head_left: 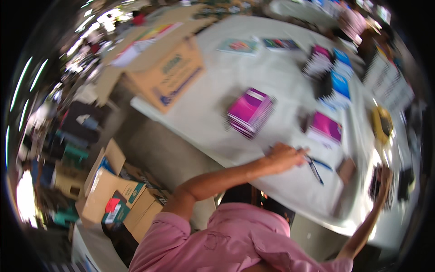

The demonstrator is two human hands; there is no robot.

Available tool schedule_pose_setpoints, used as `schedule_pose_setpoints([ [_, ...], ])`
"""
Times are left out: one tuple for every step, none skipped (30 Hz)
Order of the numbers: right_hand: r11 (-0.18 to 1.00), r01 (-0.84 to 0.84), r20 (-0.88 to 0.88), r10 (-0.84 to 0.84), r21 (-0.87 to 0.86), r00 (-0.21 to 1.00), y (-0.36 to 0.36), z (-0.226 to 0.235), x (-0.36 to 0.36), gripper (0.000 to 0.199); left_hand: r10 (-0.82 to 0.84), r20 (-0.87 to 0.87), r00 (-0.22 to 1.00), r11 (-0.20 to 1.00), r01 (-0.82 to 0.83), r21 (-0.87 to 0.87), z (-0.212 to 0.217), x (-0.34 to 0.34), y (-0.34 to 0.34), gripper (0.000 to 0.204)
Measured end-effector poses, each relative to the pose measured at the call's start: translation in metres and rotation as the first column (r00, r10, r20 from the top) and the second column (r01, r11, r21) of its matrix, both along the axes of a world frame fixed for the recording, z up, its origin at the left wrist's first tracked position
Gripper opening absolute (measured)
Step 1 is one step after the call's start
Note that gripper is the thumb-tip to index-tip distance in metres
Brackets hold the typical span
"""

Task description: The person assembles spiral-bound notebooks by inserting metal coils into the punched holes of purple paper stacks. Using pliers, the person secures the ends of the coils to complete the binding. The finished notebooks are stacked on the table.

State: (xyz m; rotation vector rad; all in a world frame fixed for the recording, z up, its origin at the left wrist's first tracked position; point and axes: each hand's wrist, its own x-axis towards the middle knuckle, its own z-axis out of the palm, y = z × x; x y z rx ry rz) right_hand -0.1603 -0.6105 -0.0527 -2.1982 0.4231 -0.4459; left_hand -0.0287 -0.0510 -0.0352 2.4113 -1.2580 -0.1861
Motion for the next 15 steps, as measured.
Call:
schedule_pose_setpoints([
  [0.984, 0.159, -0.050, -0.163, -0.086, 0.985, 0.008, -0.004, 0.008, 0.044, 0.003, 0.019, 1.000, 1.000, -0.003, -0.016, -0.003, 0.001, 0.000, 0.052],
  [0.948, 0.264, -0.112, -0.286, -0.179, 0.952, 0.024, -0.004, 0.022, 0.045, 0.033, 0.017, 0.999, 0.999, -0.033, -0.002, -0.007, 0.002, 0.001, 0.052],
  [0.874, 0.269, -0.156, -0.356, -0.404, 0.922, 0.025, -0.011, 0.021, 0.035, 0.036, -0.024, 0.999, 0.998, -0.035, 0.058, 0.001, 0.001, -0.002, 0.051],
  [0.757, 0.246, -0.180, -0.431, -0.605, 0.884, 0.027, -0.018, 0.023, 0.032, 0.041, 0.037, 0.998, 0.994, -0.044, 0.096, 0.005, -0.001, -0.002, 0.050],
  [0.790, 0.159, -0.142, -0.297, -0.592, 0.944, 0.022, -0.031, 0.013, 0.031, 0.041, 0.068, 0.997, 0.997, -0.045, 0.056, -0.001, 0.000, -0.002, 0.049],
  [0.810, 0.069, -0.114, -0.166, -0.582, 0.980, 0.013, -0.043, -0.004, 0.035, 0.025, 0.103, 0.994, 0.998, -0.030, 0.051, 0.006, -0.001, -0.005, 0.049],
  [0.699, 0.096, -0.068, -0.203, -0.709, 0.977, 0.039, -0.044, 0.015, 0.038, 0.046, 0.110, 0.993, 0.995, -0.055, 0.077, 0.013, -0.005, 0.001, 0.047],
  [0.556, 0.138, -0.009, -0.254, -0.820, 0.967, 0.069, -0.032, 0.029, 0.041, 0.070, 0.114, 0.991, 0.993, -0.081, 0.088, 0.019, -0.007, 0.008, 0.046],
  [0.553, 0.180, 0.002, -0.307, -0.814, 0.952, 0.082, -0.022, 0.034, 0.041, 0.069, 0.132, 0.989, 0.995, -0.078, 0.064, 0.017, -0.006, 0.008, 0.046],
  [0.597, 0.176, 0.046, -0.228, -0.783, 0.973, 0.095, -0.019, 0.036, 0.041, 0.083, 0.153, 0.985, 0.995, -0.090, 0.041, 0.017, -0.007, 0.009, 0.048],
  [0.673, 0.083, -0.063, -0.189, -0.735, 0.980, 0.092, -0.024, 0.032, 0.039, 0.053, 0.152, 0.987, 0.997, -0.062, 0.052, 0.019, -0.008, 0.004, 0.047],
  [0.671, 0.067, -0.089, -0.196, -0.738, 0.977, 0.112, -0.030, 0.037, 0.036, 0.056, 0.160, 0.986, 0.995, -0.069, 0.075, 0.023, -0.009, 0.007, 0.046],
  [0.748, 0.065, -0.132, -0.202, -0.661, 0.971, 0.110, -0.028, 0.039, 0.032, 0.044, 0.167, 0.985, 0.994, -0.060, 0.092, 0.026, -0.009, 0.004, 0.046],
  [0.713, 0.061, -0.126, -0.207, -0.698, 0.970, 0.109, -0.028, 0.036, 0.027, 0.037, 0.160, 0.986, 0.993, -0.054, 0.107, 0.026, -0.009, 0.000, 0.046],
  [0.678, 0.044, -0.122, -0.196, -0.734, 0.973, 0.107, -0.028, 0.036, 0.024, 0.046, 0.153, 0.987, 0.990, -0.065, 0.123, 0.027, -0.010, 0.000, 0.045],
])
